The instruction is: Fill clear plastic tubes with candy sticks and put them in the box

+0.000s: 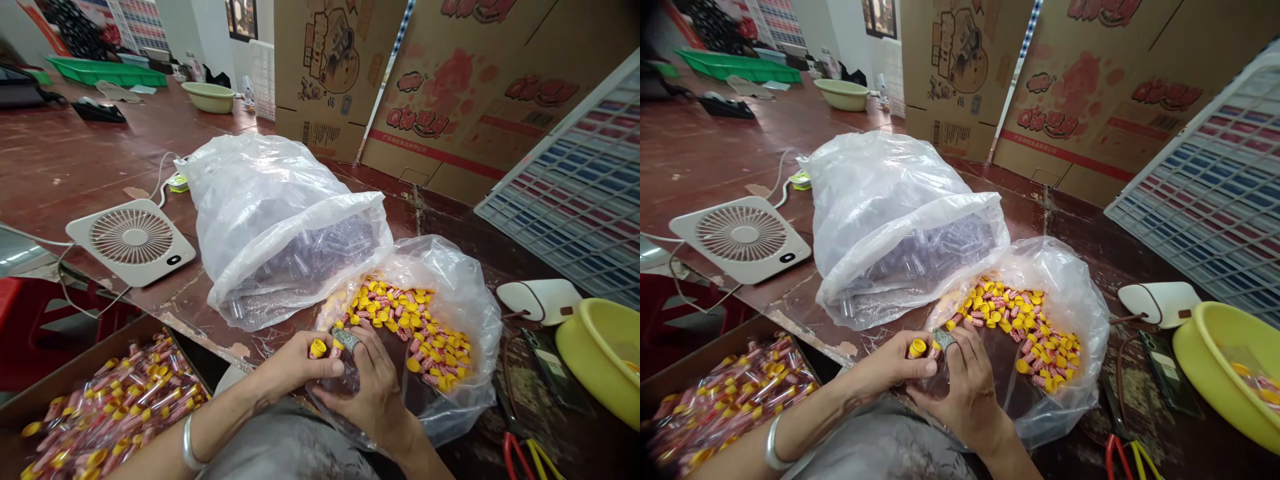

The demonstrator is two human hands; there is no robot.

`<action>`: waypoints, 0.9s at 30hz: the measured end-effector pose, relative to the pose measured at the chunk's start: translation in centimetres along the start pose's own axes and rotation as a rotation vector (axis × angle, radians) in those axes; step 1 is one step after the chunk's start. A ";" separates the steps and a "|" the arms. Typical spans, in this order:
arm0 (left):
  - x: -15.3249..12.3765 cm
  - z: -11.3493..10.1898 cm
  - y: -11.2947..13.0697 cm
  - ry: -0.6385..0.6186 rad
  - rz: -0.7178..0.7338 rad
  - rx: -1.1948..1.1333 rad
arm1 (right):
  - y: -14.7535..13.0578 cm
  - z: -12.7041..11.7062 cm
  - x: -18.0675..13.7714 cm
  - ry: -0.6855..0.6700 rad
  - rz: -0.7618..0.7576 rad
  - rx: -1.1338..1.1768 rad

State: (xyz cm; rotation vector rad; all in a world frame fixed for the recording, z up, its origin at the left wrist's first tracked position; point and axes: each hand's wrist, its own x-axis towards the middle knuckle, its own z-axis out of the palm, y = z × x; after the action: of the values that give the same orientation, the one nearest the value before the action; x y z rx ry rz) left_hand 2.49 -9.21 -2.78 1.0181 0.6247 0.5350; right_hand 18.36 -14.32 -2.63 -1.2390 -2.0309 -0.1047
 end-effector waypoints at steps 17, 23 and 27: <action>7.2 -11.4 3.8 0.429 0.266 1.836 | 6.2 -1.0 -3.5 -0.370 0.371 -0.217; 3.6 -8.5 3.7 0.434 0.261 1.301 | 6.5 0.2 -3.1 -0.349 0.397 -0.072; 0.6 -4.7 2.6 0.135 0.058 0.596 | 5.7 -0.3 -2.7 -0.169 0.544 0.212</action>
State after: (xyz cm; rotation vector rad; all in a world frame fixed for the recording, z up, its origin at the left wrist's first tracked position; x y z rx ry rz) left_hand -0.68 -4.85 -2.33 1.5727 0.9057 0.4801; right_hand 23.74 -13.38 -5.75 -1.6524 -1.7136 0.4744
